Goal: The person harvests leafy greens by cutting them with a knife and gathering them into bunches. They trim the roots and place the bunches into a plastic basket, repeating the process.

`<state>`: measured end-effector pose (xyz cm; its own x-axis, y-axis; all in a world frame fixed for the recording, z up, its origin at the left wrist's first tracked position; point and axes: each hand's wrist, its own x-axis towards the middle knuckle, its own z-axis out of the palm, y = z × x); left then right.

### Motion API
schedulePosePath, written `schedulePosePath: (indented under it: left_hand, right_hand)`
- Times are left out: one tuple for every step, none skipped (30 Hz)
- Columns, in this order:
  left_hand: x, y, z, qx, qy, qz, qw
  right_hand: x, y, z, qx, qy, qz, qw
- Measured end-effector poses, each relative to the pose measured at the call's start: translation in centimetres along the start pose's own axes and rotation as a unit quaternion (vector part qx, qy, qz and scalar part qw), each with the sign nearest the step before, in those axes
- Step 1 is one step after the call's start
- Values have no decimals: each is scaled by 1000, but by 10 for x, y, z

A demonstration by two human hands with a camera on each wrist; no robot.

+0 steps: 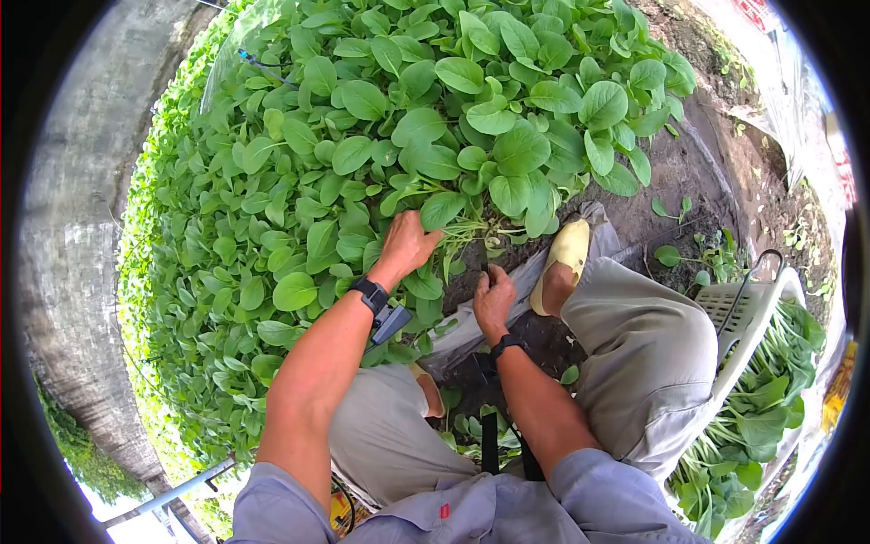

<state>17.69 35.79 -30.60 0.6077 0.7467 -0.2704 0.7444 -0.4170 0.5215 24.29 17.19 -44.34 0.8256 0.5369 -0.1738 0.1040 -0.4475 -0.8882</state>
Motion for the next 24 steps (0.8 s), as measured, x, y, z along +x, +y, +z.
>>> schedulePosePath:
  left_hand:
    - [4,-2,-2,1,4,1,1000]
    - [6,-6,-2,3,-7,-3,1000]
    - [6,-10,0,4,-22,-9,1000]
    - [2,-8,-1,3,-25,-14,1000]
    - [-1,-1,-5,-15,-34,-19,999]
    - [-2,3,-8,-32,-41,-22,998]
    - [-2,-2,-6,-32,-39,-22,998]
    - [-2,-6,-2,-18,-27,-6,999]
    - [-2,-7,-3,-5,-14,12,1000]
    - [-1,-7,-3,-4,-11,12,1000]
    - [-1,-7,-3,4,-15,24,1000]
    - [-2,-4,-4,13,-19,37,999]
    - [-4,7,-9,13,-17,37,999]
    - [-8,17,-15,34,-29,14,999]
    - [-11,25,-19,56,-40,-8,998]
    - [-12,20,-17,56,-37,-7,998]
    - [-14,10,-13,47,-46,34,997]
    - [-18,13,-16,37,-56,76,995]
    - [-24,17,-21,54,-68,75,993]
    - [-28,22,-28,55,-58,81,993]
    - [-36,32,-37,46,-47,108,992]
    - [-48,45,-50,39,-34,135,990]
    - [-62,56,-66,68,-18,151,986]
    - [-78,74,-87,72,-5,153,986]
  right_hand:
    - [-11,-3,-2,48,3,64,997]
    - [-16,-4,-2,94,5,129,987]
    - [-9,-5,-3,75,9,120,990]
    - [2,-12,-6,72,6,124,990]
    - [20,-25,-9,105,1,98,990]
    - [37,-36,-8,140,-3,68,988]
    - [49,-40,-5,140,-4,67,988]
    - [59,-44,-3,117,15,25,993]
    - [66,-48,-3,93,34,-18,995]
    - [70,-51,-6,94,34,-20,995]
    - [72,-52,-12,154,-39,48,986]
    - [75,-53,-16,212,-112,114,964]
    - [77,-51,-16,212,-112,112,964]
    - [78,-50,-15,302,-125,150,933]
    - [79,-49,-15,390,-136,186,891]
    - [81,-49,-15,391,-137,183,891]
    - [83,-50,-15,404,-141,183,885]
    - [82,-54,-18,417,-143,184,879]
    - [80,-59,-23,419,-143,179,879]
    - [82,-67,-29,419,-134,167,882]
    - [82,-78,-37,418,-127,155,886]
    - [80,-93,-48,420,-132,142,887]
    - [79,-109,-60,397,-125,122,901]
    - [75,-122,-69,375,-118,102,914]
